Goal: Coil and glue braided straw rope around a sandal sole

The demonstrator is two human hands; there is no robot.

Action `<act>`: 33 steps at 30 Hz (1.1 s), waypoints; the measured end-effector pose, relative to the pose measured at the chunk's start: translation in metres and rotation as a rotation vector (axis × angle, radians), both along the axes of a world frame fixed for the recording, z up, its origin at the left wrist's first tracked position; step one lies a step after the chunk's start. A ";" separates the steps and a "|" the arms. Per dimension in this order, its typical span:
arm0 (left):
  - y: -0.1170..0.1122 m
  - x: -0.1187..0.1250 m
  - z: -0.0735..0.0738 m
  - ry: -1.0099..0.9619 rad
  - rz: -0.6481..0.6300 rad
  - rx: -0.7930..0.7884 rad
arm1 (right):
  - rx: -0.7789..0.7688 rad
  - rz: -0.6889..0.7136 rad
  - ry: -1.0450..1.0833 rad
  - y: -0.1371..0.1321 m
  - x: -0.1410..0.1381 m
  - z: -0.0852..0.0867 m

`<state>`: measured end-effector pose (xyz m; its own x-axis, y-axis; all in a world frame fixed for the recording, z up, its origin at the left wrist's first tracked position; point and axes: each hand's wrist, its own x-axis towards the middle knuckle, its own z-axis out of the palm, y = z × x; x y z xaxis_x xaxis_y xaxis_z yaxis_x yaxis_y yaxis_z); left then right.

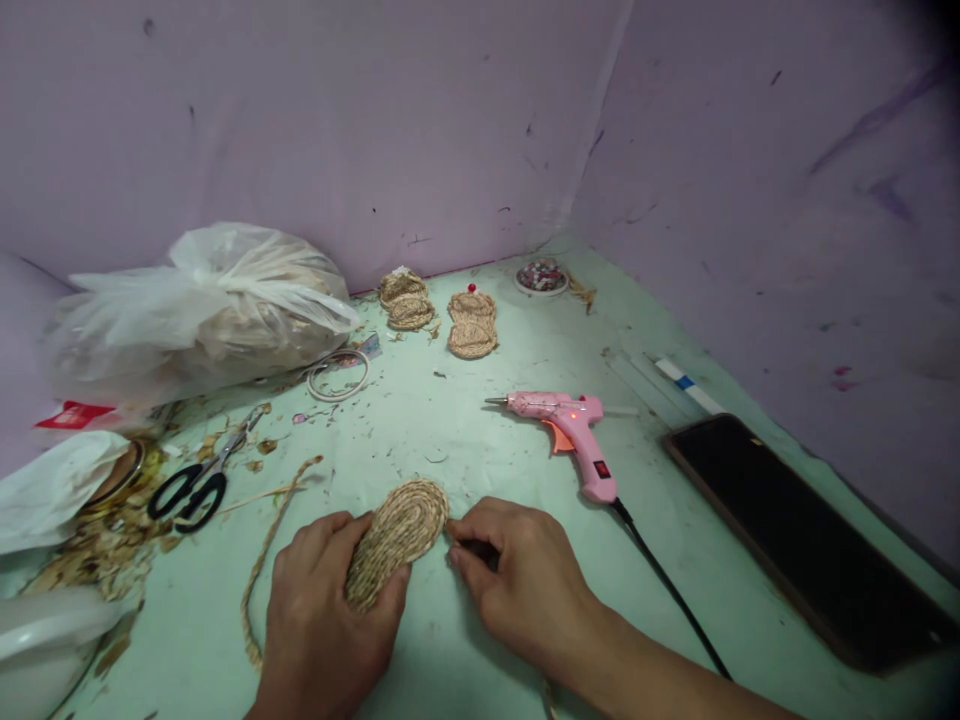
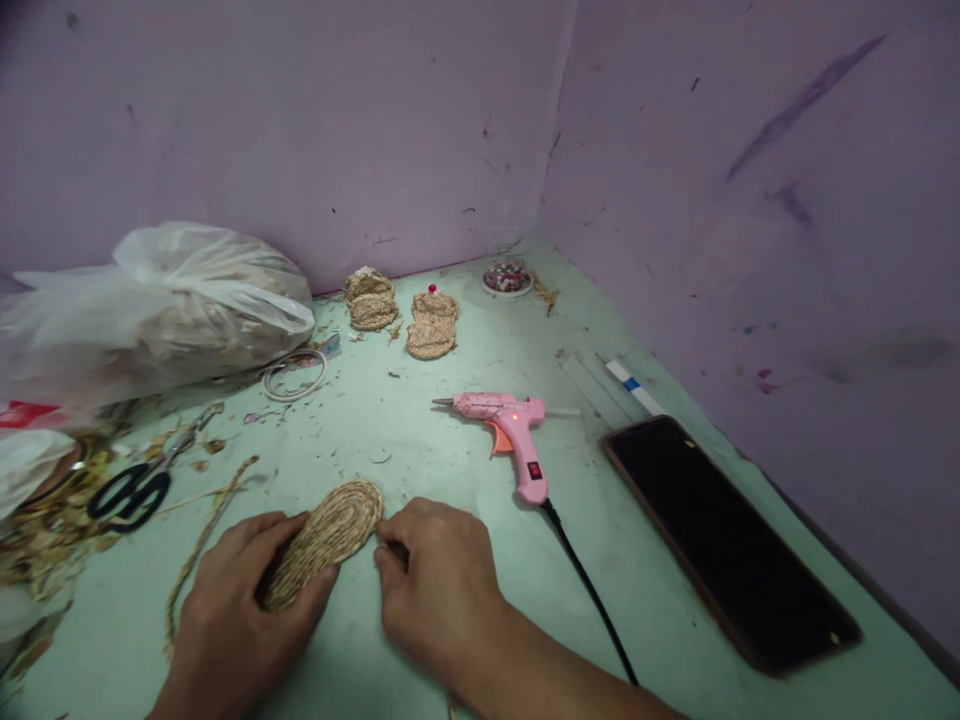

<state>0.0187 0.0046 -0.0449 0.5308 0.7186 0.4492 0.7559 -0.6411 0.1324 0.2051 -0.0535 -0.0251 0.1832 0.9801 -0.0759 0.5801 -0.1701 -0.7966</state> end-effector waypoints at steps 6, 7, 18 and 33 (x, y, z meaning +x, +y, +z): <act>0.000 0.001 0.000 0.011 0.003 -0.001 | -0.035 0.041 0.019 -0.002 -0.003 0.003; 0.000 0.002 0.000 0.017 0.012 -0.006 | -0.040 0.039 0.026 -0.002 -0.004 0.003; -0.020 -0.001 0.037 0.041 -0.132 -0.581 | -0.001 -0.008 0.033 0.003 0.003 0.005; -0.011 0.027 0.013 0.343 -0.298 -0.049 | -0.004 0.012 -0.216 0.009 -0.004 -0.002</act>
